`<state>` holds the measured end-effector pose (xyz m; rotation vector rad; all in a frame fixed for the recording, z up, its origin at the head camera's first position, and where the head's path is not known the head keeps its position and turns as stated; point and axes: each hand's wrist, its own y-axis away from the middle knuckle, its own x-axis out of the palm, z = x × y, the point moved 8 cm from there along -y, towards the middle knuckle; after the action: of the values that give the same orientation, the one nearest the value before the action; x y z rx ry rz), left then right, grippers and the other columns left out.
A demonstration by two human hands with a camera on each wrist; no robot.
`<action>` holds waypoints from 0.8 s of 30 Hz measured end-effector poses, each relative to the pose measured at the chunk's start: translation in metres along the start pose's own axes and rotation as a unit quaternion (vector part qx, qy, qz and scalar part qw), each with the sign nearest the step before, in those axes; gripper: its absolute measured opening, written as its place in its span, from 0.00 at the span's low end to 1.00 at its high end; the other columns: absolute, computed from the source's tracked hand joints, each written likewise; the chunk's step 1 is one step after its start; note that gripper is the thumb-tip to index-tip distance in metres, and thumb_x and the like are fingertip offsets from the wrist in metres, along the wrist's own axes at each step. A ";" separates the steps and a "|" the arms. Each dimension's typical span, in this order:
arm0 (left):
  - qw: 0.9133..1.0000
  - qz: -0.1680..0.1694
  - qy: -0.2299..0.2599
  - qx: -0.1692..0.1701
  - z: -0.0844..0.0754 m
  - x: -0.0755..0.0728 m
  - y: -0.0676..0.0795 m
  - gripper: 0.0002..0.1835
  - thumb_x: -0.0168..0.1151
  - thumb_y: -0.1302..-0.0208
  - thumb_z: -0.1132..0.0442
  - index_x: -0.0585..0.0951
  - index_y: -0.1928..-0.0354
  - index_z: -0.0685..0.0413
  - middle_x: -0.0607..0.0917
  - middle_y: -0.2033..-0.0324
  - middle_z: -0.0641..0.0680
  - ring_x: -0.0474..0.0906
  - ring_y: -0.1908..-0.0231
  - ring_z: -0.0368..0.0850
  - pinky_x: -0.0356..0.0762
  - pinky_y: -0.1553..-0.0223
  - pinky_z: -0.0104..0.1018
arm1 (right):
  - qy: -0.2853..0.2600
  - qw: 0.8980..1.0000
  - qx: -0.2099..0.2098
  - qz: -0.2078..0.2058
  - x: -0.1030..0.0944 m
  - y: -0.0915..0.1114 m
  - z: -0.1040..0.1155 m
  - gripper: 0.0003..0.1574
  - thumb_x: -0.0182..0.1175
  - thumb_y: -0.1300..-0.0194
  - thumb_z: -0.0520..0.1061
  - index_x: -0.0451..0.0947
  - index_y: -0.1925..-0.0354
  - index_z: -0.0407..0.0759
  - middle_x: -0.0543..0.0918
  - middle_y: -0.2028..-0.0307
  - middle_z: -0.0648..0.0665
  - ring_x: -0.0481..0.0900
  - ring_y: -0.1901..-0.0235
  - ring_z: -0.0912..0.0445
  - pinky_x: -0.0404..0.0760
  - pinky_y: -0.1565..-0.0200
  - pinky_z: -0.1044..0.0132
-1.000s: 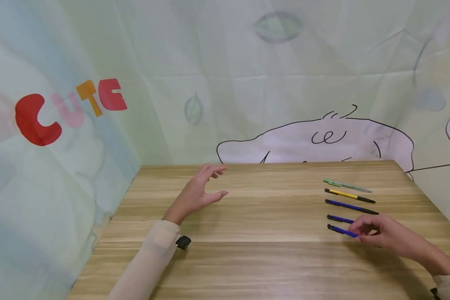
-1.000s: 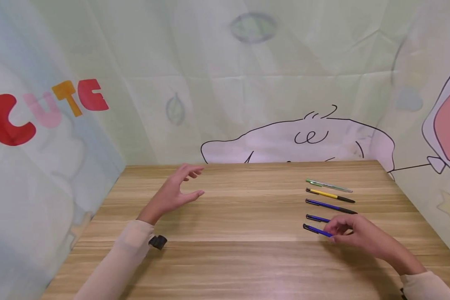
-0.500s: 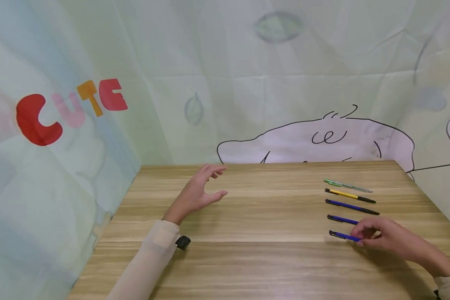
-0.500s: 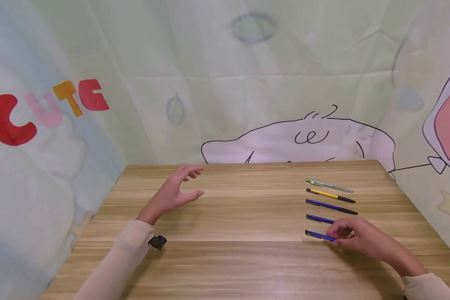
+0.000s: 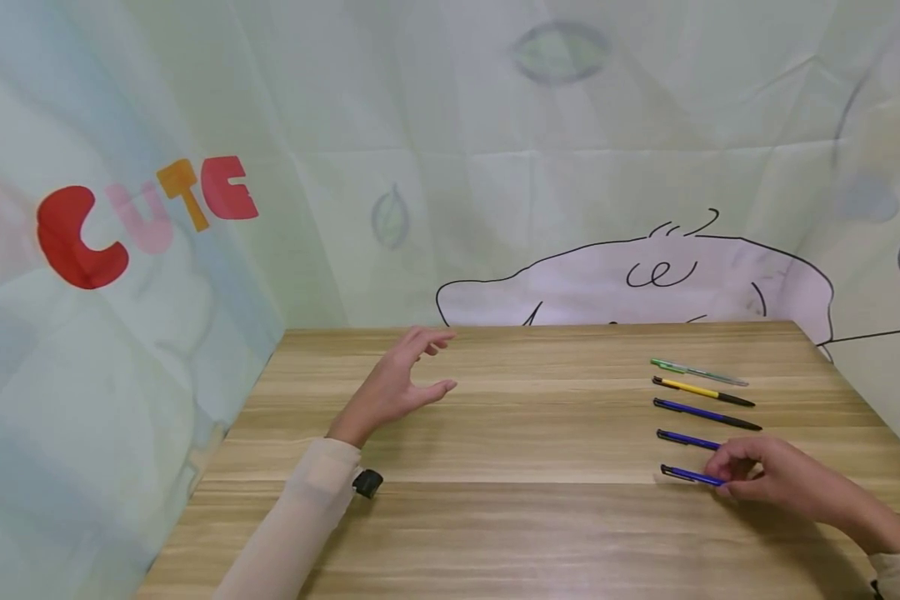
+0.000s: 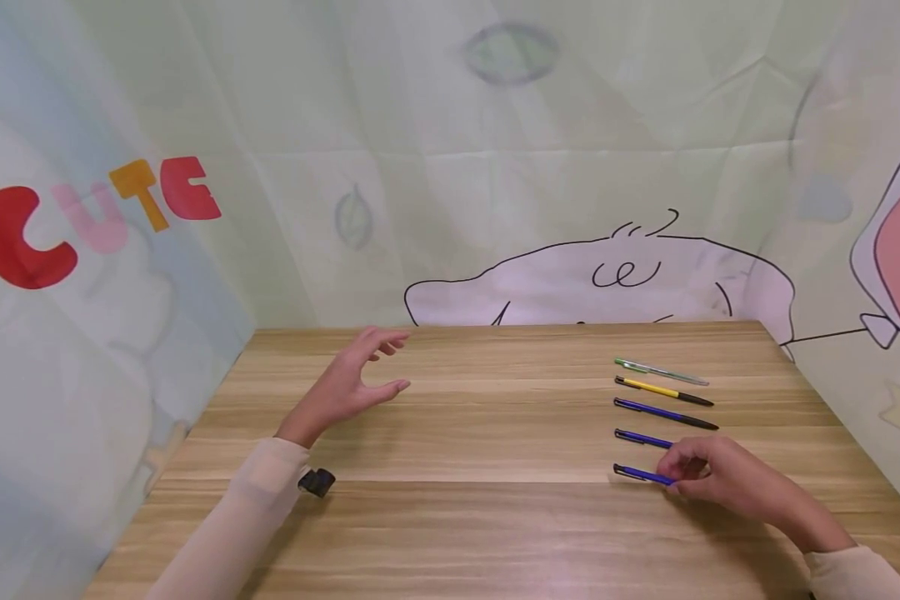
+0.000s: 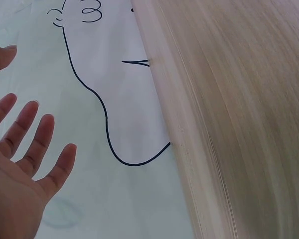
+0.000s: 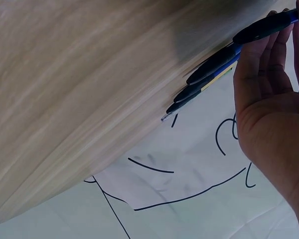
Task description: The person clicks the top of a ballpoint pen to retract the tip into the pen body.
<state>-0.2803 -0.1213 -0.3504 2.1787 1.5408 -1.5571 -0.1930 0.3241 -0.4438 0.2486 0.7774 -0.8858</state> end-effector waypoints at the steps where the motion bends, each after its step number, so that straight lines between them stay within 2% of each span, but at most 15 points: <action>1: 1.000 0.000 -0.001 0.000 0.000 0.000 0.000 0.36 0.75 0.40 0.56 0.71 0.30 0.42 0.77 0.42 0.50 0.77 0.45 0.49 0.79 0.44 0.49 | 0.002 1.000 -0.003 -0.001 0.000 0.000 0.000 0.13 0.70 0.40 0.32 0.84 0.60 0.46 0.85 0.65 0.52 0.77 0.63 0.69 0.81 0.69 0.71; 5: 1.000 0.000 -0.003 -0.001 0.001 0.000 0.000 0.36 0.75 0.39 0.56 0.71 0.29 0.40 0.77 0.42 0.49 0.77 0.45 0.46 0.79 0.44 0.48 | 0.008 1.000 -0.005 -0.002 0.000 0.000 0.001 0.13 0.70 0.41 0.32 0.84 0.60 0.47 0.84 0.65 0.52 0.77 0.63 0.68 0.80 0.68 0.72; 8: 1.000 0.000 -0.002 0.000 0.001 0.000 0.000 0.37 0.75 0.39 0.55 0.71 0.29 0.40 0.77 0.42 0.49 0.77 0.45 0.47 0.79 0.44 0.48 | 0.012 1.000 0.012 0.003 0.001 0.000 -0.002 0.12 0.71 0.40 0.34 0.84 0.60 0.47 0.84 0.65 0.54 0.76 0.63 0.70 0.81 0.68 0.72; 13: 1.000 0.001 0.004 0.001 0.001 0.001 0.000 0.36 0.74 0.39 0.56 0.71 0.29 0.41 0.77 0.42 0.49 0.77 0.45 0.54 0.79 0.44 0.50 | 0.010 0.999 0.040 0.016 0.003 0.001 -0.006 0.10 0.71 0.39 0.37 0.83 0.59 0.46 0.83 0.66 0.56 0.76 0.65 0.71 0.80 0.68 0.71; 17: 1.000 0.002 0.005 0.001 0.001 0.002 0.001 0.36 0.74 0.39 0.56 0.71 0.30 0.42 0.77 0.41 0.49 0.78 0.45 0.56 0.79 0.43 0.51 | 0.007 0.999 0.044 0.015 0.003 0.002 -0.007 0.10 0.71 0.39 0.36 0.83 0.59 0.45 0.83 0.68 0.53 0.77 0.67 0.70 0.79 0.69 0.71; 24: 1.000 0.005 0.007 -0.001 0.001 0.002 0.000 0.36 0.74 0.39 0.55 0.72 0.30 0.43 0.77 0.41 0.50 0.78 0.45 0.54 0.79 0.44 0.52 | 0.013 0.998 0.064 0.019 0.003 0.004 -0.012 0.09 0.71 0.39 0.38 0.82 0.60 0.44 0.82 0.69 0.52 0.76 0.67 0.70 0.79 0.69 0.71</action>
<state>-0.2809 -0.1201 -0.3527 2.1970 1.5313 -1.5395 -0.1950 0.3308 -0.4544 0.3877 0.7394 -0.8984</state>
